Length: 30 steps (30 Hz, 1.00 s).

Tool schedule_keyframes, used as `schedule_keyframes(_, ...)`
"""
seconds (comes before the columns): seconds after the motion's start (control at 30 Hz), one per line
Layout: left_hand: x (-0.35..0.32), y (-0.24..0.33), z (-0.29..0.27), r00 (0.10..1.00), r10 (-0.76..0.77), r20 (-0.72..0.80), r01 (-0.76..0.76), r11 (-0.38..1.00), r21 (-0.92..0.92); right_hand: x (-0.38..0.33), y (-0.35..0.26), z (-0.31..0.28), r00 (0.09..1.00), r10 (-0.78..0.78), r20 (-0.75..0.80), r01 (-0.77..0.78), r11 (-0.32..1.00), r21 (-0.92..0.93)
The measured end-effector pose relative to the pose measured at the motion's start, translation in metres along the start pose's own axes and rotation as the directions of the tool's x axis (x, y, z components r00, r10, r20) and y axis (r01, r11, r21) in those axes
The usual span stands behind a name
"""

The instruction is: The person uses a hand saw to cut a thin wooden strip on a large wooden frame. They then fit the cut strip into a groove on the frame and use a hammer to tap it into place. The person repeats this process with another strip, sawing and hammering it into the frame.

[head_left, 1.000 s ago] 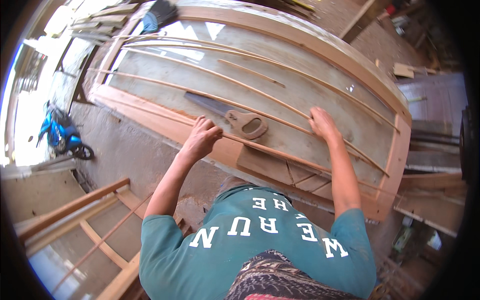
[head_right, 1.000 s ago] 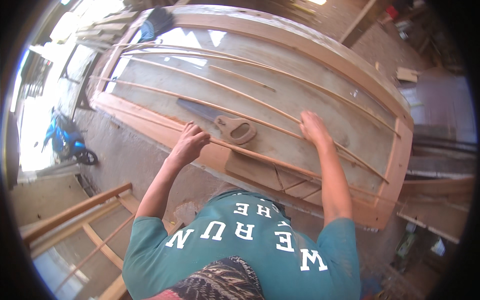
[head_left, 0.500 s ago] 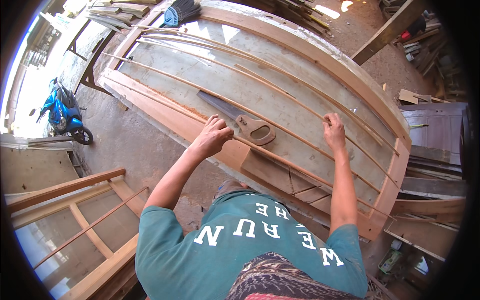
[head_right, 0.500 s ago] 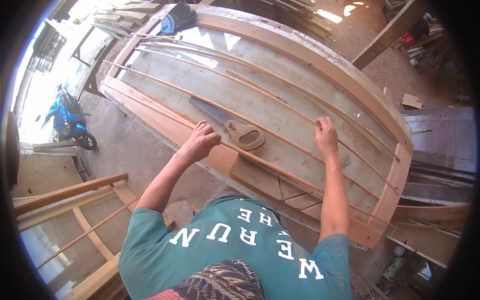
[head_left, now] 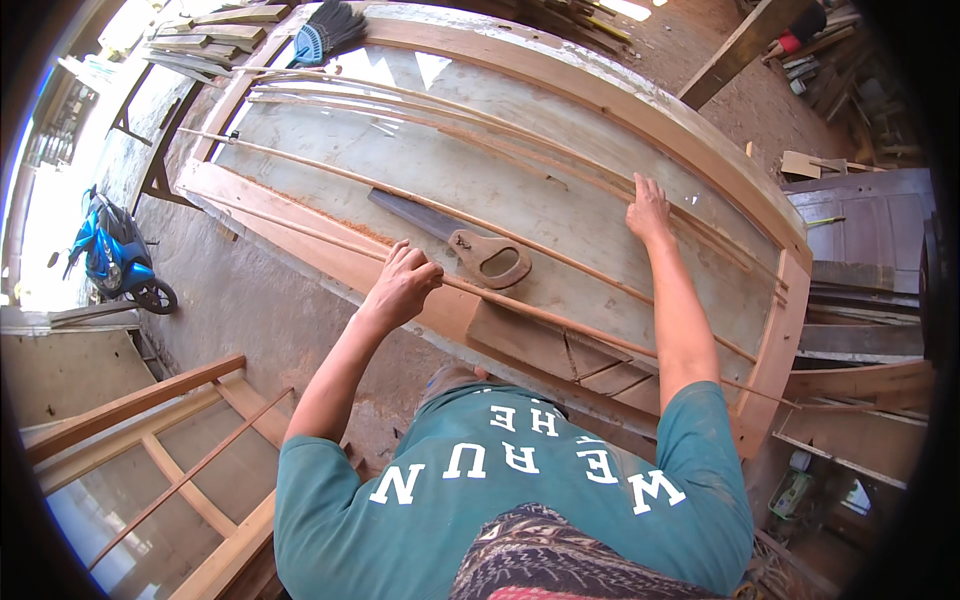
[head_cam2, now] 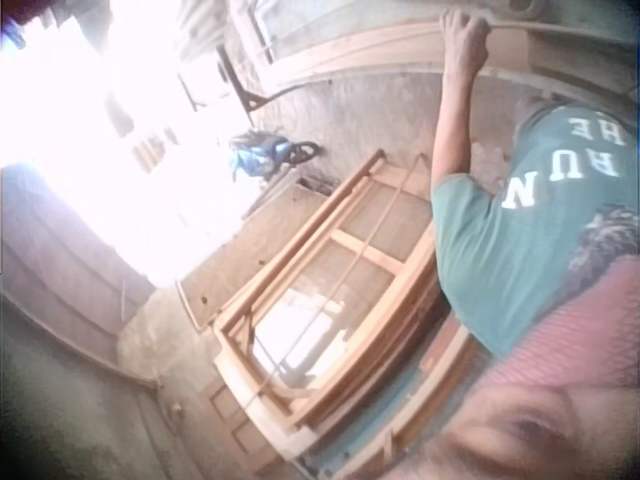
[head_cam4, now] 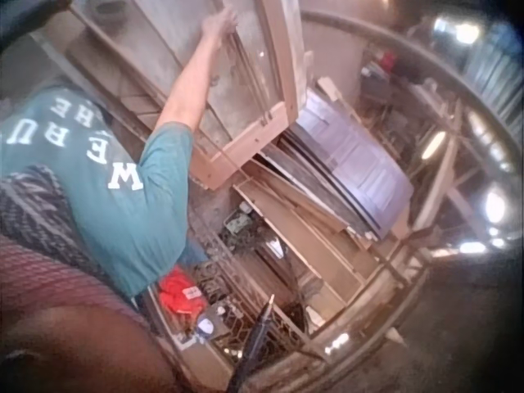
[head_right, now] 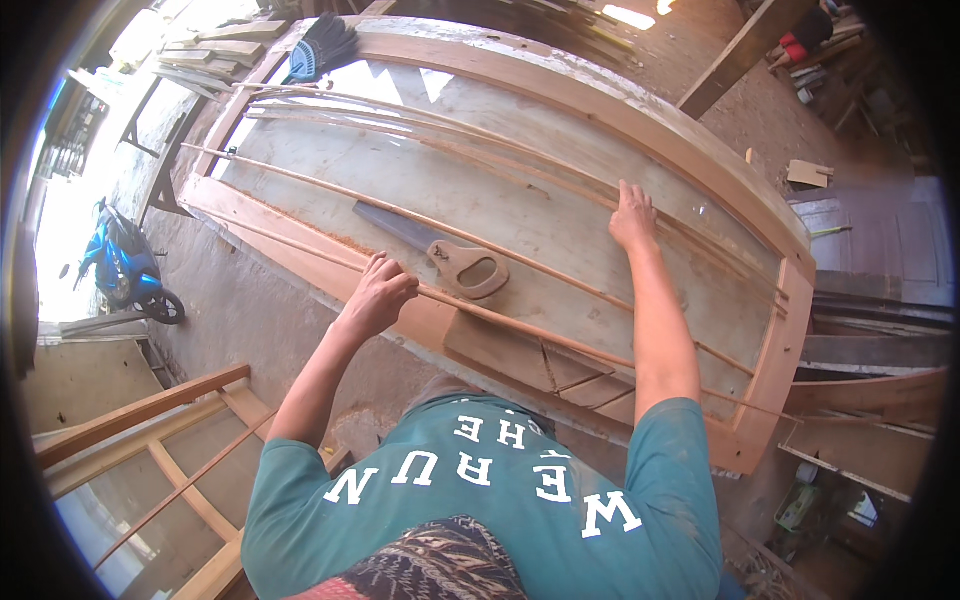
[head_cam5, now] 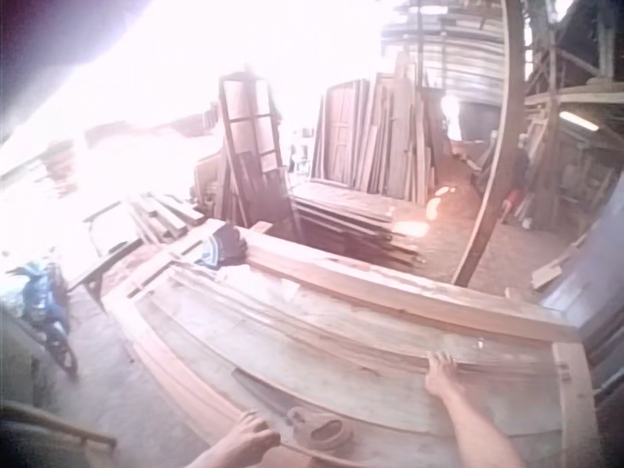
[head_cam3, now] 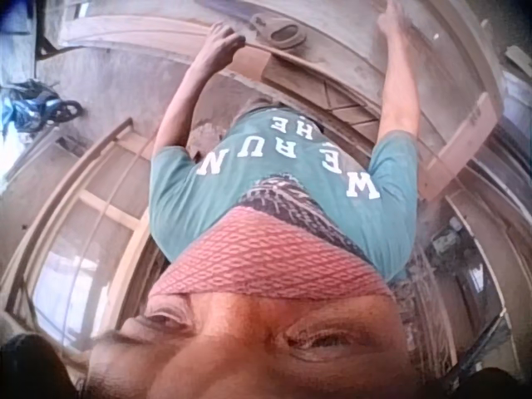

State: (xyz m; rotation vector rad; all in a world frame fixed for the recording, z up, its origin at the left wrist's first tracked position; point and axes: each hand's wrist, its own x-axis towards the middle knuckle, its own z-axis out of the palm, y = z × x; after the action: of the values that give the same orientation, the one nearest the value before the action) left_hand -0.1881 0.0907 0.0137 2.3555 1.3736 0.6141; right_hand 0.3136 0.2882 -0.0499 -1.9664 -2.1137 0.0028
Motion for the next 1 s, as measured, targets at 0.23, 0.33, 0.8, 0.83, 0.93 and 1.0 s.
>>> schedule_keyframes(0.23, -0.001, 0.002, -0.001, 0.998, -0.043, 0.048, 0.044, 0.999, -0.019, -0.002, -0.020, -0.031, 0.963, 0.066, 0.261, -0.081, 0.996, 0.047)
schedule_keyframes(0.33, -0.002, 0.002, 0.000, 0.999, -0.040, 0.032, 0.041, 0.999, -0.019, -0.009, -0.014, -0.040, 0.998, 0.001, 0.071, -0.010, 0.991, 0.130)
schedule_keyframes(0.8, 0.004, 0.002, 0.001, 1.000, -0.016, 0.019, 0.016, 1.000, -0.022, -0.028, -0.017, -0.036, 0.975, -0.020, 0.220, -0.041, 0.963, 0.268)
schedule_keyframes(0.83, 0.004, 0.002, 0.002, 1.000, -0.016, 0.019, 0.016, 1.000, -0.017, -0.021, -0.019, -0.030, 0.978, -0.057, 0.198, -0.002, 0.958, 0.286)
schedule_keyframes(0.93, 0.009, 0.002, 0.006, 1.000, -0.001, 0.018, 0.001, 1.000, -0.014, -0.015, -0.020, -0.011, 0.985, -0.121, 0.121, 0.091, 0.970, 0.226)
schedule_keyframes(1.0, 0.006, 0.003, 0.005, 1.000, -0.009, 0.013, 0.009, 1.000, -0.017, -0.015, -0.032, -0.008, 0.984, -0.131, 0.120, 0.109, 0.978, 0.179)
